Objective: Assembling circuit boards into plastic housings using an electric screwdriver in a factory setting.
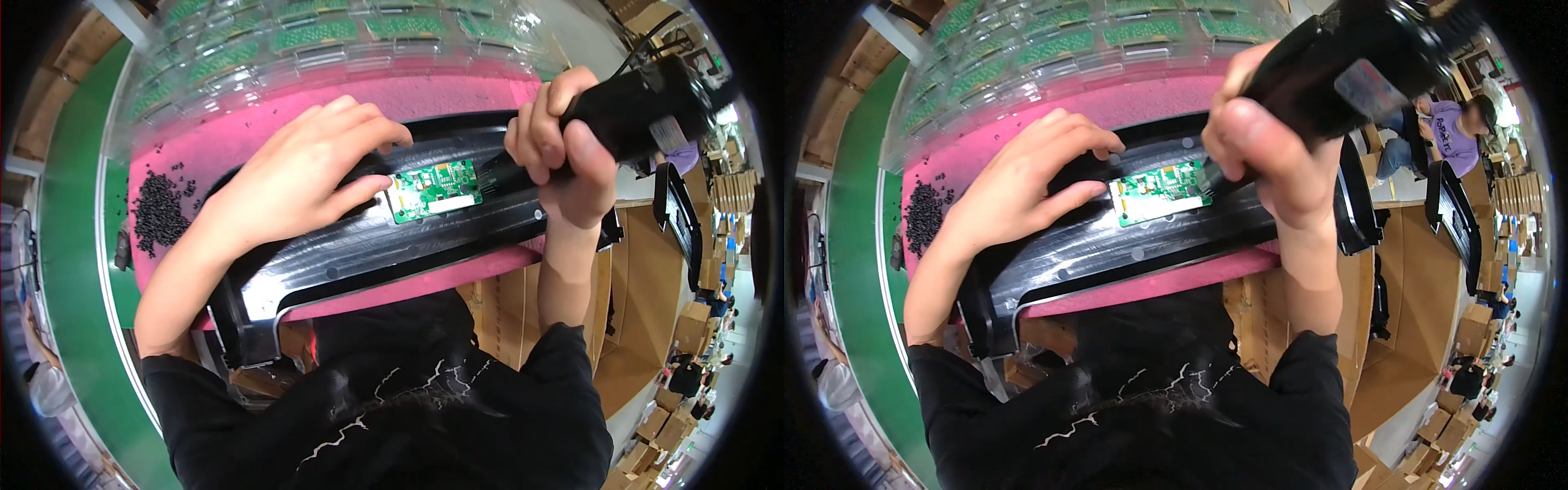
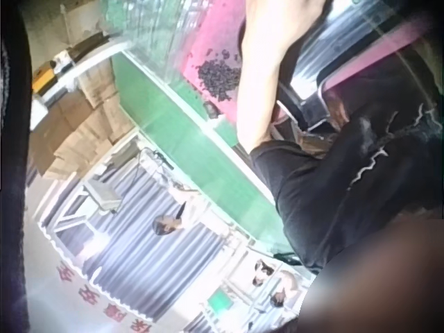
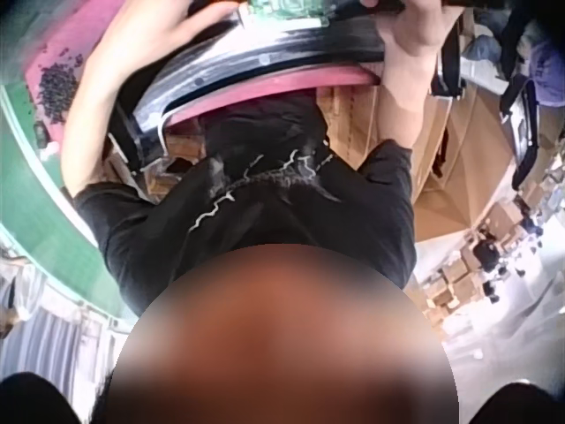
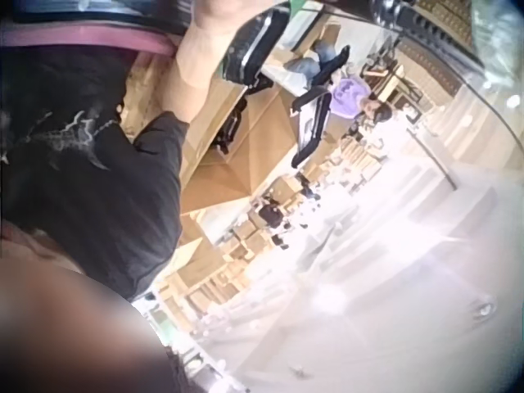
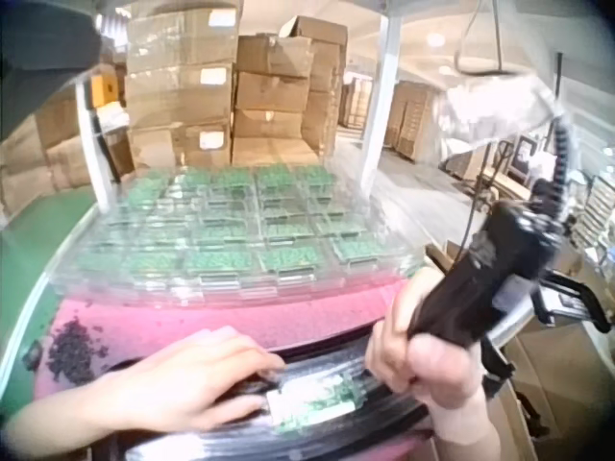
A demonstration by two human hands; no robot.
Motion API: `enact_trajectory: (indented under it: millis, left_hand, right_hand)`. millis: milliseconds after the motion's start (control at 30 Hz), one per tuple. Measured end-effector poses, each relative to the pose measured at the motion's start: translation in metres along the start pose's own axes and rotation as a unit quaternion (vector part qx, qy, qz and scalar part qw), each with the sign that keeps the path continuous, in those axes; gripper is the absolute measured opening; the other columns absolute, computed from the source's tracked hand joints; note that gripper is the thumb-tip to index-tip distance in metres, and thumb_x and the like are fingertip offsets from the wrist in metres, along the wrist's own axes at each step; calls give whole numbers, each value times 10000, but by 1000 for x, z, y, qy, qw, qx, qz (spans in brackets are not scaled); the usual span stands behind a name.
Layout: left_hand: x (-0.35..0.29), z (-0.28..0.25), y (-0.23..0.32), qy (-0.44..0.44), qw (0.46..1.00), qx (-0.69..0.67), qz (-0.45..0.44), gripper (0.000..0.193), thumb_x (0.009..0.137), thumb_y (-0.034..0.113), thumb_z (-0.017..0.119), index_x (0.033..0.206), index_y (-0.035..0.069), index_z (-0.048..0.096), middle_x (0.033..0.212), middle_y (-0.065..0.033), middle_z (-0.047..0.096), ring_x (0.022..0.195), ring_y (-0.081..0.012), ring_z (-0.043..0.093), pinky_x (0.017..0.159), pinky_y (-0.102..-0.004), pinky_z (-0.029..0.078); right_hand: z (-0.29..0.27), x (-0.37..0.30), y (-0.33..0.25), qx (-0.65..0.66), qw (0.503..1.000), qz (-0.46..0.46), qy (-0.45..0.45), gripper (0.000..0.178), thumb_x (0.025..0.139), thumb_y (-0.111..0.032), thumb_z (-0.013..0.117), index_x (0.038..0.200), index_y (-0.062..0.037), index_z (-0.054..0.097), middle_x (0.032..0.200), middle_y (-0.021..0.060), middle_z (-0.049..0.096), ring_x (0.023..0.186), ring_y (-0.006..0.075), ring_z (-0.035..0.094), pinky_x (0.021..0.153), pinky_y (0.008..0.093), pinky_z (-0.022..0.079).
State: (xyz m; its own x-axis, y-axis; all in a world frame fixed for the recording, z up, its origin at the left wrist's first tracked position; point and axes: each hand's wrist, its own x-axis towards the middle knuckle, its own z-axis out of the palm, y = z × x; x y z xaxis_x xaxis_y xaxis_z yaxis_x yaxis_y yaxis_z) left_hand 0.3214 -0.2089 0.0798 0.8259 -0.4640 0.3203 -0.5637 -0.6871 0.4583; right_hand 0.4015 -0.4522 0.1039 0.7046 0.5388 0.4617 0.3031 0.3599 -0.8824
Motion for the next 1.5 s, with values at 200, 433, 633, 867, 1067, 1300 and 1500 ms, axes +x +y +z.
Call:
enact_trajectory:
  millis: [200,433,633,867,1067,1300,1500]
  left_hand:
    - [1,-2,7,27,999,8,-37,438,824,94,691,1235,36,553,1188,-127,556,1159,-322,530,1000,-403,439]
    - [-18,-18,0,-55,978,105,-174,430,810,87,721,1173,23,499,1168,-190,590,1092,-395,581,862,-460,499]
    - [-34,-40,-13,-134,961,153,-186,226,813,81,701,909,-9,517,852,-210,627,865,-442,599,722,-506,471]
    - [-94,-68,58,101,971,142,-166,343,712,-62,676,1027,36,580,892,-154,665,797,-352,664,670,-422,538]
    - [-192,-56,109,545,768,172,-290,433,861,-129,601,1267,-8,511,1171,-139,629,1035,-200,619,895,-301,506]
    - [-236,-65,127,728,611,-196,-243,403,854,-29,550,1257,-31,535,1119,-118,642,1012,-212,640,894,-311,520]
    - [-263,-88,117,781,475,-309,-264,203,861,102,552,1004,-22,624,1007,-123,705,884,-260,682,781,-380,565]
  right_hand:
    - [-51,29,1,280,909,149,269,202,912,-93,657,1029,-10,514,850,46,521,766,155,542,815,361,488]
    - [-69,16,-21,208,912,192,297,330,897,-61,648,1165,43,486,1106,135,470,1052,269,542,990,522,496]
    - [-204,-30,-66,-212,931,-17,296,386,970,-166,610,1299,19,526,1041,64,616,974,132,605,871,296,489]
    - [-511,-177,-90,-737,555,1,386,376,947,-198,602,1282,-30,570,1158,153,655,1052,243,638,926,337,485]
    - [-613,-286,-61,-835,403,271,257,484,879,-169,593,1332,-17,513,1255,264,592,1126,441,574,949,499,464]
    - [-588,-298,-34,-886,297,241,260,447,938,-154,519,1370,-69,445,1302,196,542,1165,410,547,978,504,458]
    - [-563,-285,-58,-909,256,220,242,394,944,-155,559,1331,-127,495,1223,136,571,1121,331,585,820,454,525]
